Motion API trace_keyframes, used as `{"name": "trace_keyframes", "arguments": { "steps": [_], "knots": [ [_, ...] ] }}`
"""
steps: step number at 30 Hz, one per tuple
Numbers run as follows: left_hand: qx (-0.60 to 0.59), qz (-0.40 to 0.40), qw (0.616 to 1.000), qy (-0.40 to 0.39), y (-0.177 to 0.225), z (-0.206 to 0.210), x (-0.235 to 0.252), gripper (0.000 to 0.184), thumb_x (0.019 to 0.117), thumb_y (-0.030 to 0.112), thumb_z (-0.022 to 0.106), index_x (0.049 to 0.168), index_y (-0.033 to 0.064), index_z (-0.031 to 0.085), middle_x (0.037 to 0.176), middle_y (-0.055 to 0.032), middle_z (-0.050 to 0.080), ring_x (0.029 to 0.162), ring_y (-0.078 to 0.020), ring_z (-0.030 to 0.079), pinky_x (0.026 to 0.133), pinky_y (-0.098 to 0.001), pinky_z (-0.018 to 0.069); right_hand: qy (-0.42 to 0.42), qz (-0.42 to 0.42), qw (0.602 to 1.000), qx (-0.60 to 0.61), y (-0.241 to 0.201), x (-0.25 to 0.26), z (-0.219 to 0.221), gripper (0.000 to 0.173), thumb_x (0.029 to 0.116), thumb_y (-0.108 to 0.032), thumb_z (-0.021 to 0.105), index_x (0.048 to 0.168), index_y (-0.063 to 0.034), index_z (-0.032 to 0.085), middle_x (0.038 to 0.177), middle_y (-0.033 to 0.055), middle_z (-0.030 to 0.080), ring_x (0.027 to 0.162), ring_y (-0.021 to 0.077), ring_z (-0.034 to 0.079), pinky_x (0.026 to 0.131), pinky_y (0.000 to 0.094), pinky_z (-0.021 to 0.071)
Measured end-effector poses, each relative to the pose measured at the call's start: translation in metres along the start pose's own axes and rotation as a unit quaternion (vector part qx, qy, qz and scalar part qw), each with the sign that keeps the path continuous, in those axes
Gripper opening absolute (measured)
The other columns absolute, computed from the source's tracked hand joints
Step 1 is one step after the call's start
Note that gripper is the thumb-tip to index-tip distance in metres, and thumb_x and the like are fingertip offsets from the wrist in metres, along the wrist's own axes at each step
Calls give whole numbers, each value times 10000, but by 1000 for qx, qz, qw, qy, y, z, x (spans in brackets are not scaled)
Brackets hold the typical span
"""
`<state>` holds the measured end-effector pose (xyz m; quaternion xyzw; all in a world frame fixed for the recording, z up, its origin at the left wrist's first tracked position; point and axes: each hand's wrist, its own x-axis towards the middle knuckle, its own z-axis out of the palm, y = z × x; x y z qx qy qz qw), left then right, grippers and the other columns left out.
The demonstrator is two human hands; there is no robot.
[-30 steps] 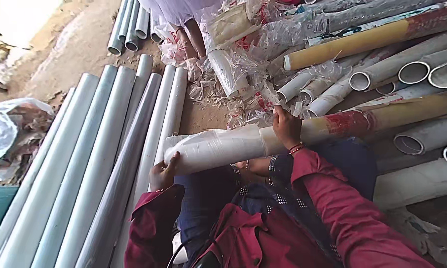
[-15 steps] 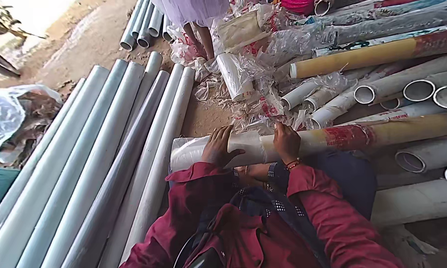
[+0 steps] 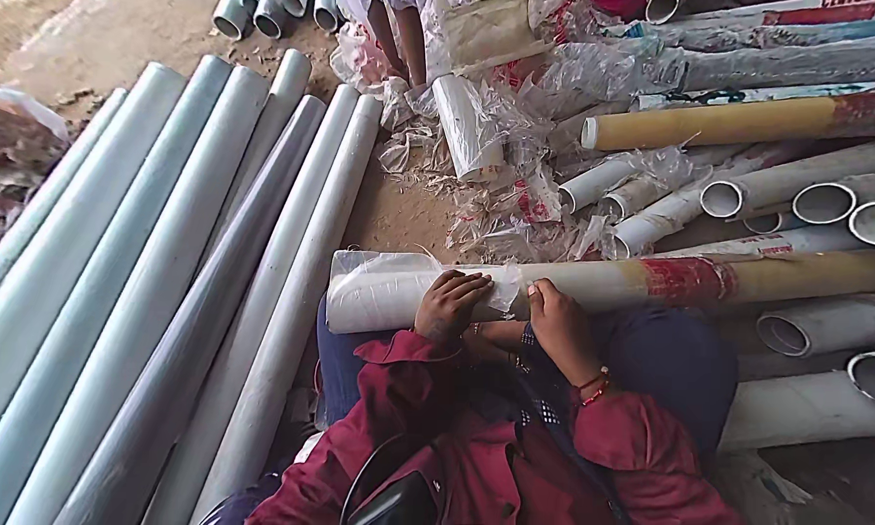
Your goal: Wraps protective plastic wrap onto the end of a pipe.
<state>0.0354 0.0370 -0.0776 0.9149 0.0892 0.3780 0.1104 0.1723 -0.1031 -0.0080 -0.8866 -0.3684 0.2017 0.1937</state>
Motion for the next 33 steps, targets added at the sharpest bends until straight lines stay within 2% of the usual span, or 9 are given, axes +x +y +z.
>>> {"name": "trace_keyframes", "arguments": {
  "steps": [12,21,23,25,27,28,30,31,33],
  "knots": [
    [-16,6,1000,21,0,2,0,261,955,11,558,981,67,811,1028,-71,801,992,-201,764,953,-320,550,-91,70,983,-143,-42,-3,-8,319,1084,-147,410,1198,41,642,1045,239,711,1055,377,703,875,510,528],
    [-23,-24,999,7,5,-1,2,230,933,69,575,989,64,798,1055,-67,797,998,-216,766,931,-370,574,-103,75,983,-134,-32,-27,0,293,1067,-152,472,1152,21,693,1060,228,726,1075,382,696,896,530,519],
    [-28,-88,994,-56,16,-15,11,257,890,157,658,1094,61,780,1073,-76,792,946,-247,776,837,-450,603,-143,76,976,-145,-25,-34,9,278,1048,-153,497,1116,13,709,1074,220,730,1085,371,695,898,531,519],
    [-48,-192,958,-205,28,-39,36,595,900,316,732,1427,74,596,1229,-134,734,940,-338,749,806,-558,565,-184,76,970,-141,-12,-41,21,270,1032,-164,528,1110,1,727,1096,215,730,1103,369,688,912,547,516],
    [-44,-253,901,-351,29,-53,72,898,907,511,723,1608,109,331,1467,-169,564,1050,-387,696,862,-595,536,-122,77,984,-101,-4,-41,13,298,1053,-180,508,1140,3,725,1078,233,738,1081,405,695,902,584,511],
    [-35,-255,883,-392,29,-50,84,951,896,555,723,1612,89,306,1519,-190,497,1118,-402,664,897,-601,524,-61,64,993,-78,2,-39,2,305,1053,-172,497,1127,18,724,1032,253,738,1037,435,703,874,611,513],
    [-8,-225,858,-461,30,-36,98,882,912,535,714,1533,-13,413,1517,-253,463,1285,-430,557,1003,-602,462,76,26,996,-31,11,-30,-18,306,1050,-139,494,1115,60,718,945,292,728,940,489,708,809,654,513],
    [7,-212,845,-491,28,-30,105,735,945,465,701,1437,-51,519,1492,-263,486,1335,-442,507,1037,-604,432,144,6,989,-19,13,-20,-24,293,1044,-114,497,1113,76,709,915,305,721,898,508,707,772,666,510],
    [10,-207,833,-514,23,-20,114,574,980,425,669,1298,-52,633,1455,-223,551,1405,-414,452,1114,-565,377,250,-24,968,-31,19,8,-25,280,1043,-82,502,1140,85,704,939,321,722,879,527,714,741,684,517]
  ]
}}
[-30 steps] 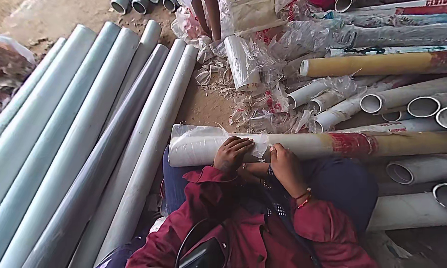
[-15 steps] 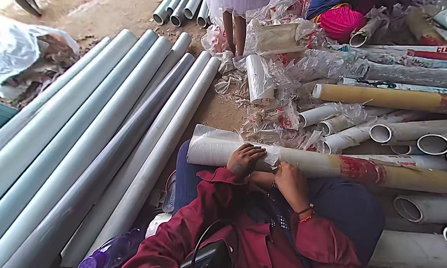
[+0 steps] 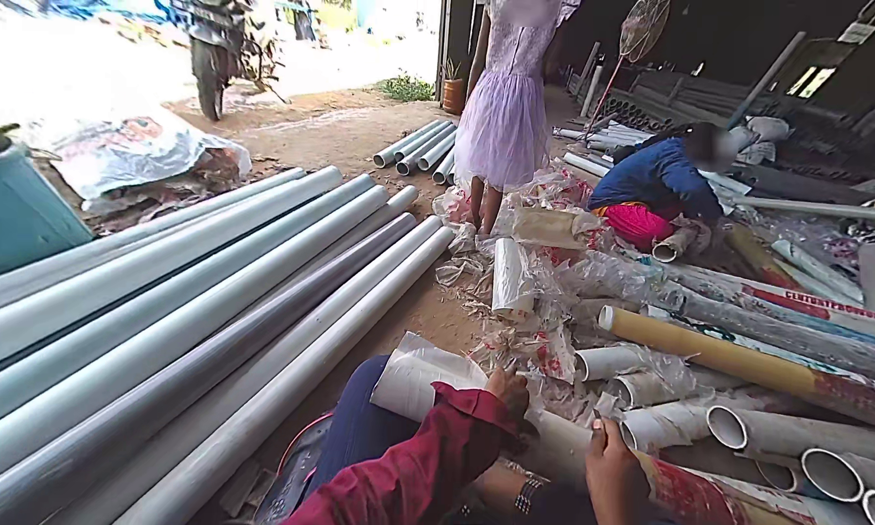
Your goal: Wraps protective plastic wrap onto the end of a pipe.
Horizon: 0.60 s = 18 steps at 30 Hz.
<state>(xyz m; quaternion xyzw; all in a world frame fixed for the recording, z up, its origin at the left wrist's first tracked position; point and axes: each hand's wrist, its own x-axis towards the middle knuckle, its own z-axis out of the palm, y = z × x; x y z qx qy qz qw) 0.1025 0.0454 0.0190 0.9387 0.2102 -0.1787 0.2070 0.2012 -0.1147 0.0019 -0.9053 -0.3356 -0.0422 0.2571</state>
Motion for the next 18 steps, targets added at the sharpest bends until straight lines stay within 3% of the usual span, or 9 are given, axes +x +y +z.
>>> {"name": "trace_keyframes", "arguments": {
  "steps": [1,3,6,10,13,16,17,18],
  "knots": [
    [-15,6,1000,1,-2,-1,2,553,982,413,670,1282,-51,647,1433,-216,579,1411,-402,454,1156,-550,344,24,-12,1000,-14,3,12,10,274,1041,-66,508,1166,75,708,994,315,726,921,518,716,771,676,526],
    [-58,3,998,-13,2,-8,-8,523,1019,350,633,1305,-87,622,1401,-287,585,1391,-447,480,1171,-595,316,36,-45,998,-25,9,29,33,266,1015,-15,537,1191,77,714,1094,315,718,1018,513,699,864,656,522],
    [-84,-22,996,-30,3,-1,-15,497,1055,358,567,1351,-39,608,1366,-305,599,1316,-468,548,1090,-644,396,7,-91,996,-6,21,36,70,250,990,0,555,1145,74,736,1088,303,726,1037,508,692,897,647,511],
    [-102,-1,995,-10,-5,11,-19,553,1009,454,612,1373,38,624,1327,-270,642,1279,-455,583,1073,-648,413,23,-120,992,33,30,34,82,243,989,-38,562,1068,75,761,1018,278,748,1005,504,702,886,649,519],
    [-165,-36,981,-90,16,-37,-38,555,1049,420,563,1336,-52,620,1334,-327,608,1311,-450,551,1130,-596,352,65,-137,988,38,29,30,81,245,956,-24,563,1038,90,764,996,283,750,960,514,712,826,649,537],
    [-192,-53,975,-100,25,-54,-38,561,1050,429,561,1247,-94,611,1217,-293,622,1132,-359,595,994,-505,442,82,-131,988,30,29,29,81,251,957,-48,561,1020,78,768,981,265,755,929,496,719,795,637,543],
    [-147,-55,981,-110,29,-56,-33,595,1049,435,560,1321,-93,580,1326,-295,592,1242,-379,574,1051,-517,431,81,-130,988,29,29,29,81,253,963,-52,558,1019,77,768,982,263,755,927,494,720,797,635,543],
    [-98,-57,985,-130,34,-57,-28,652,1050,446,555,1410,-96,508,1462,-304,499,1376,-421,482,1123,-565,377,83,-131,987,28,30,29,81,253,965,-55,559,1020,75,769,982,260,757,924,492,721,796,634,543]
  ]
}}
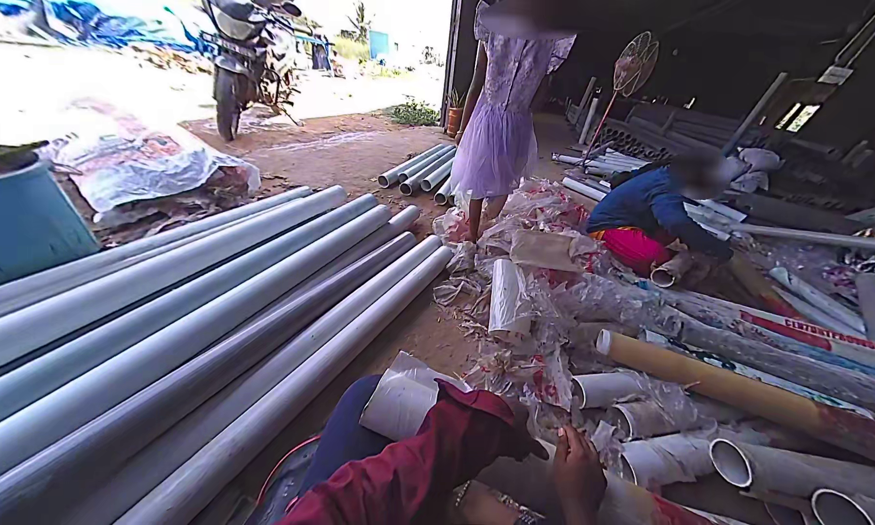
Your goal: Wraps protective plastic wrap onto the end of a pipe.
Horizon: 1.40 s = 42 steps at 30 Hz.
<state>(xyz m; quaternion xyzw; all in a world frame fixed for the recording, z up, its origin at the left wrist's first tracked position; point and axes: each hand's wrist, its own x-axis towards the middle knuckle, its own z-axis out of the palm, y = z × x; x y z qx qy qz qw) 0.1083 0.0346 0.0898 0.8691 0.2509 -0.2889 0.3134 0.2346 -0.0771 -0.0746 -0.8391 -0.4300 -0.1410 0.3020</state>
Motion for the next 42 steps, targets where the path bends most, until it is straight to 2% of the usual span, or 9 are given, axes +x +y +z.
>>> {"name": "trace_keyframes", "arguments": {
  "steps": [6,11,15,23,27,31,34,38,42],
  "knots": [
    [59,10,995,81,4,18,7,513,955,306,719,1249,-106,632,1317,-324,608,1282,-453,558,1075,-603,401,3,5,1000,4,1,0,2,260,973,-76,563,1033,71,769,976,251,759,913,477,725,782,624,548],
    [104,35,994,15,-1,8,19,526,1010,354,644,1317,-72,608,1328,-298,617,1288,-450,562,1078,-621,405,1,18,1000,4,1,0,2,252,977,-67,569,1038,76,767,987,258,758,924,481,723,780,626,545],
    [163,139,975,51,-37,33,67,418,979,377,669,1199,25,716,1172,-227,702,1156,-412,646,990,-630,484,-13,45,999,-3,1,-1,2,241,996,-74,577,1069,53,769,996,246,759,940,466,721,796,625,540],
    [156,62,985,27,-7,65,28,295,1027,-54,464,1302,-78,566,1337,-302,562,1273,-500,535,975,-678,452,-52,96,994,30,-1,7,-11,286,1035,-84,516,1142,77,727,1055,285,736,1015,476,709,856,632,525],
    [106,134,961,217,-41,114,-2,274,1033,-37,450,1243,-55,625,1205,-244,674,1163,-445,652,1022,-597,488,-50,99,993,32,0,2,-9,313,1035,-97,502,1165,80,724,1054,279,742,1013,468,712,869,602,534],
    [169,248,809,506,-96,176,18,266,898,-48,578,1109,-41,741,1197,-181,742,1099,-332,734,943,-406,581,-4,72,997,22,0,-1,-4,260,1008,-54,534,1112,74,734,980,267,745,927,460,720,819,580,546],
    [105,240,835,484,-100,181,11,210,915,-55,590,1052,-48,748,1315,-174,695,1238,-325,669,1050,-411,527,-2,41,999,22,-17,-7,-17,238,991,-37,550,1084,80,735,902,257,742,855,442,731,750,561,559],
    [72,250,836,484,-74,137,3,211,962,125,614,1108,43,744,1130,-169,737,1005,-347,730,813,-457,602,-128,88,986,65,-41,-11,-40,294,1050,-98,482,1109,61,722,882,234,736,831,403,730,743,564,547],
    [73,160,928,328,-47,72,26,749,876,453,780,1439,24,533,944,-188,745,922,-360,709,991,-522,460,-204,159,959,118,-45,-14,-40,333,1083,-120,421,1178,48,692,881,186,721,834,340,703,793,534,539]
  ]
}}
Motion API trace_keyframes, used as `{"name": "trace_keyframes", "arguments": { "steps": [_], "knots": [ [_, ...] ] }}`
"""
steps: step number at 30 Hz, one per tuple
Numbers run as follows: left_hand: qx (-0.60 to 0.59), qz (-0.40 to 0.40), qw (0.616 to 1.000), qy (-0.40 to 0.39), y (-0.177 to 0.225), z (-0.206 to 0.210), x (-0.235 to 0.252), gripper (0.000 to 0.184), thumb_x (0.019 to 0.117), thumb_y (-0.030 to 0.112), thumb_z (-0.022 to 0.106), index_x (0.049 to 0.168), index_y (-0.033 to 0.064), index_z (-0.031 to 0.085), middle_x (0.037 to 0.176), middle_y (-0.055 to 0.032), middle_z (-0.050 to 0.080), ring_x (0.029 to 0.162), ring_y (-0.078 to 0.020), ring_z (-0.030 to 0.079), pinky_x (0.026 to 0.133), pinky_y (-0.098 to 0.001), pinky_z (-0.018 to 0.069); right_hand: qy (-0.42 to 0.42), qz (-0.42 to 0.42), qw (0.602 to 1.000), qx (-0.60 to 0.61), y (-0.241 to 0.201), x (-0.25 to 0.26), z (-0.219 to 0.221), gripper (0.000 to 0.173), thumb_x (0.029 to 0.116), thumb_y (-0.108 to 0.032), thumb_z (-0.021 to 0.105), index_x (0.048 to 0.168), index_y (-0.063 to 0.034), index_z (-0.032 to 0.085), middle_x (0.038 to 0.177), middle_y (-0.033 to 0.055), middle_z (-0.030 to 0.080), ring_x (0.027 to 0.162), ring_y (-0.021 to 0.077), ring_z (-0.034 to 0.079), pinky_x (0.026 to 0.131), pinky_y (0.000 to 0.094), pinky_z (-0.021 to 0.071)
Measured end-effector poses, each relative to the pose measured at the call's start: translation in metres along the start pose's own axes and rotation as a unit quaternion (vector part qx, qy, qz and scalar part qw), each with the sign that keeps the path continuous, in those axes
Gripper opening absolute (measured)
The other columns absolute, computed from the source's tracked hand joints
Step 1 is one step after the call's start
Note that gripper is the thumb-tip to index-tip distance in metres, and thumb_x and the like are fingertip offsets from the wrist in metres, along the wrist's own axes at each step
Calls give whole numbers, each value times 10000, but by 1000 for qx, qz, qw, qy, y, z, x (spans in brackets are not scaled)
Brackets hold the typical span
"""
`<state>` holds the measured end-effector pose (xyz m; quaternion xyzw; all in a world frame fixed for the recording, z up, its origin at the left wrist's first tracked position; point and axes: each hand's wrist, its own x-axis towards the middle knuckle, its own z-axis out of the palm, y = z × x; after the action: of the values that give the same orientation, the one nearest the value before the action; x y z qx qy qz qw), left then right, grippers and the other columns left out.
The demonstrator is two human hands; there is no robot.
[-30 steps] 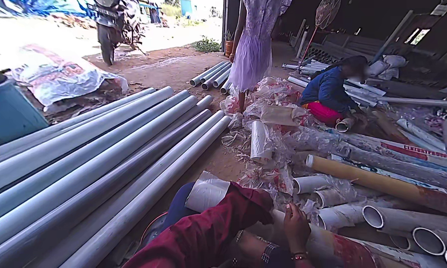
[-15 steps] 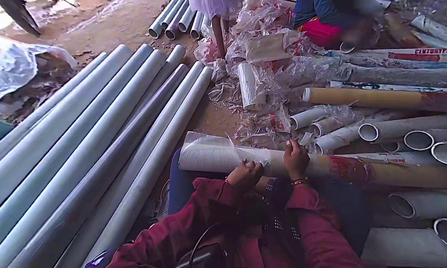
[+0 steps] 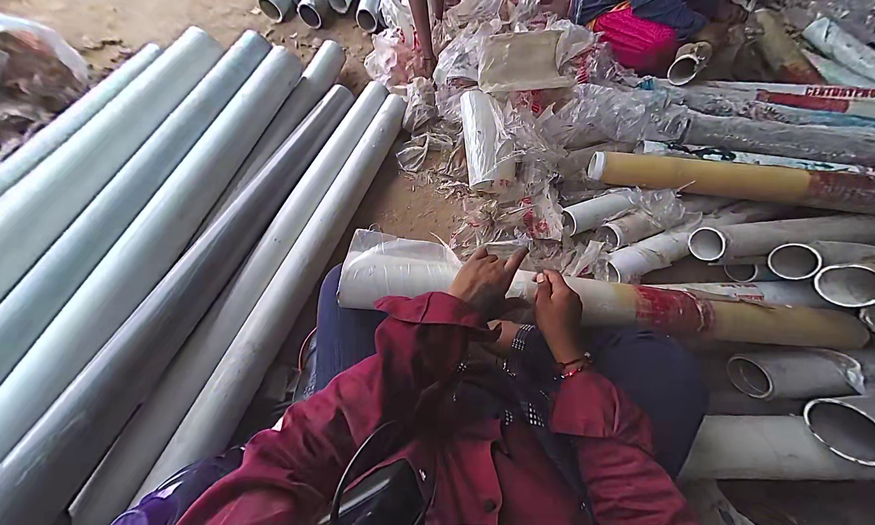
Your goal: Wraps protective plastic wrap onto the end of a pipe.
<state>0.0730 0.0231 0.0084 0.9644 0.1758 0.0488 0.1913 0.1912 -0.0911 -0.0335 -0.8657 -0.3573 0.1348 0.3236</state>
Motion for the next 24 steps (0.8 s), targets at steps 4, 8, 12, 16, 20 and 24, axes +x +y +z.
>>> {"name": "trace_keyframes", "arguments": {
  "steps": [4,8,12,16,20,24],
  "knots": [
    [-18,-30,984,-173,-9,11,29,615,961,473,681,1463,132,581,1492,-212,516,1414,-415,432,1158,-677,223,25,33,995,87,7,-1,-1,321,1091,-88,391,1163,58,668,799,100,670,735,211,636,730,419,523],
    [1,48,996,75,-6,68,-7,378,1055,166,494,1320,-46,659,1360,-221,656,1318,-380,603,1158,-521,402,12,30,997,73,12,-7,-3,300,1084,-94,415,1148,46,673,752,67,647,689,184,617,692,392,511],
    [75,144,952,259,-23,98,-16,318,1023,167,547,1151,-58,732,1179,-199,745,1149,-346,712,1050,-461,519,-95,26,994,-58,-6,-17,-12,337,1103,-175,405,1179,21,669,872,198,705,847,360,701,767,530,527],
    [76,176,934,302,-28,100,-24,307,1034,162,540,1132,-61,727,1151,-199,752,1128,-329,721,1045,-428,522,-138,31,980,-139,-22,-18,-18,345,1105,-201,402,1158,4,674,908,211,717,928,382,711,793,541,519],
    [61,183,934,302,-30,103,-28,284,1025,132,544,1109,-61,734,1163,-203,747,1139,-329,716,1060,-422,511,-184,59,967,-165,-34,-13,-22,337,1101,-195,409,1162,-3,680,973,216,719,993,375,702,835,541,509],
    [43,194,931,306,-33,104,-27,264,1015,116,552,1086,-56,740,1158,-202,749,1131,-331,719,1055,-418,516,-218,67,952,-203,-45,-8,-27,336,1100,-196,406,1152,-7,679,1023,212,718,1044,362,692,866,530,502]
  ]
}}
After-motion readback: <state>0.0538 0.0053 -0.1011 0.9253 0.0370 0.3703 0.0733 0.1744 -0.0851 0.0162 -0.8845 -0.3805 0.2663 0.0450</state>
